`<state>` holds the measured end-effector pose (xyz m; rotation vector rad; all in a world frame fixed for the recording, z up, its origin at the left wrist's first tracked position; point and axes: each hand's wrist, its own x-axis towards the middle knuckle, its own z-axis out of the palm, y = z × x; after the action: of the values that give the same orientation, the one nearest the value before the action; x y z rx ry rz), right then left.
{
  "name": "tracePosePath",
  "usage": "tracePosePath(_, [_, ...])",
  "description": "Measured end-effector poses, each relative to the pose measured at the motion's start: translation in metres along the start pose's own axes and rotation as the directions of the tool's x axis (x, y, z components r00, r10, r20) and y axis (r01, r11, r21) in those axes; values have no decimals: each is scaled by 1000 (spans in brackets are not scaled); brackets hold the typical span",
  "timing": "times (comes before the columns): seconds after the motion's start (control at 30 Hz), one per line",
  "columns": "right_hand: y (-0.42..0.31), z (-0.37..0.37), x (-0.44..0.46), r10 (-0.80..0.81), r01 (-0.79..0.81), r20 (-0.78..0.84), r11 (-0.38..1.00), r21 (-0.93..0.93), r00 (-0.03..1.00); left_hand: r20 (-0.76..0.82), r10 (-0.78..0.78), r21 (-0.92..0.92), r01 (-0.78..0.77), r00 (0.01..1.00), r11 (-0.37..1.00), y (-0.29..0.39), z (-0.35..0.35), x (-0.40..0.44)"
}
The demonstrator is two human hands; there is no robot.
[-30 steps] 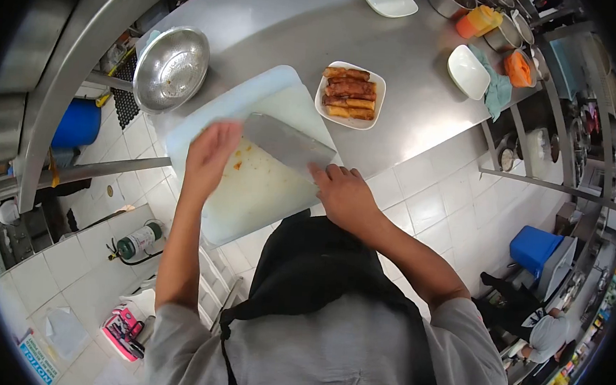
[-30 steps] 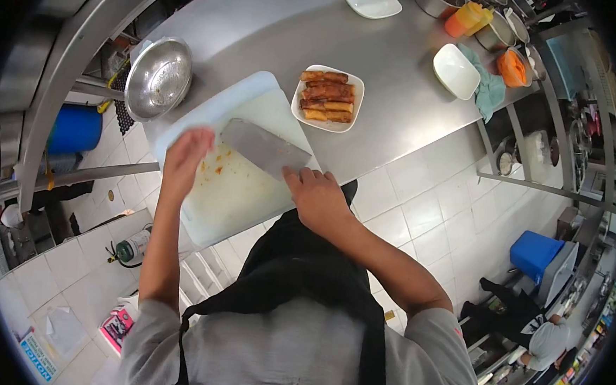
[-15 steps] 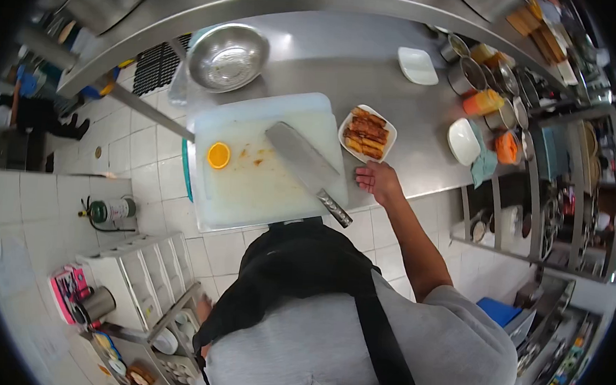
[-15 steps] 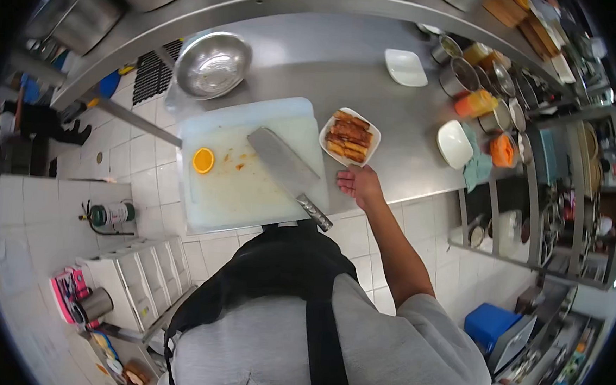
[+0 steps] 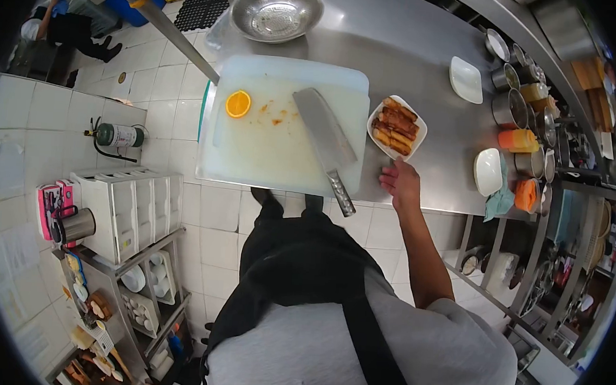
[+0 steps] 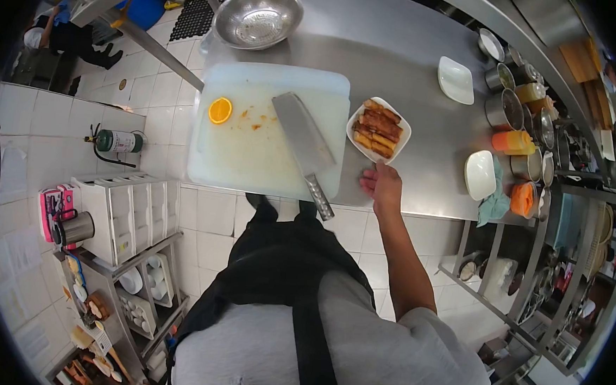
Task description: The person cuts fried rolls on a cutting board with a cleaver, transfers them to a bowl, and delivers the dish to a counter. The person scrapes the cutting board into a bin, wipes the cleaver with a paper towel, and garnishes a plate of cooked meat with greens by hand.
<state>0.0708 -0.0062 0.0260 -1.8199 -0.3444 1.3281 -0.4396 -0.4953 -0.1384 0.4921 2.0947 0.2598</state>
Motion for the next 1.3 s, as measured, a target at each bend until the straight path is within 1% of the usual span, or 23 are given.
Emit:
tracePosePath(0.07, [3,-19,-16,-205,198,-8,954,-226,979,-4,47,-7,-47,999,999,0,7,10])
tracePosePath(0.1, [-2,-22,-11,-366,348,5,880,-322,931,-9,68,-18,-69,998,997,4,9,16])
tracePosePath(0.13, [-7,-24,-4,-515,482,34,774,-411,856,-6,70,-87,-70,998,994,8,7,23])
tracePosePath(0.2, [-26,-21,7,-751,671,125,487,-559,649,70,2,-369,24,998,929,20,-3,32])
tracePosePath(0.23, [-49,-8,17,-833,726,187,315,-612,520,215,-73,-567,186,974,803,34,-15,29])
tracePosePath(0.3, [-85,16,43,-870,743,334,54,-667,363,135,-36,-332,79,990,940,63,-37,37])
tracePosePath(0.4, [-114,43,70,-771,662,445,-41,-749,456,37,-6,-292,17,999,956,83,-49,32])
tracePosePath(0.5, [-124,48,100,-644,626,534,-108,-772,548,-2,-32,-350,29,999,936,89,-45,27])
tracePosePath(0.57, [-129,41,109,-623,676,583,-115,-728,522,-1,-103,-422,93,995,902,100,-36,12])
tracePosePath(0.6, [-130,40,110,-612,699,605,-116,-706,509,-13,80,-222,-81,997,972,61,-20,29])
tracePosePath(0.63, [-131,39,108,-608,712,613,-110,-694,504,-26,266,11,-266,964,964,22,-4,46])
tracePosePath(0.67, [-132,37,103,-605,724,620,-102,-682,499,-37,437,223,-419,899,880,-5,9,57])
tracePosePath(0.7, [-133,35,99,-603,736,626,-94,-671,494,-72,565,399,-496,822,772,-17,21,57])
tracePosePath(0.77, [-134,34,91,-590,748,641,-91,-657,491,-20,401,299,-377,916,877,-8,27,46])
tracePosePath(0.8, [-133,33,89,-586,753,646,-90,-652,490,3,334,269,-323,943,908,-1,28,40])
tracePosePath(0.9, [-132,34,94,-647,784,643,-110,-611,411,39,279,272,-279,960,921,7,27,36])
tracePosePath(1.0, [-137,34,88,-643,798,660,-125,-590,388,61,239,281,-247,969,927,12,24,35])
tracePosePath(1.1, [-140,28,45,-537,726,723,-265,-635,436,85,214,317,-230,973,920,16,20,39])
tracePosePath(1.2, [-114,23,43,-555,685,724,-337,-646,410,107,234,346,-257,966,902,30,15,43])
tracePosePath(1.3, [-121,18,46,-560,762,720,-225,-607,409,104,293,301,-311,950,901,67,6,34])
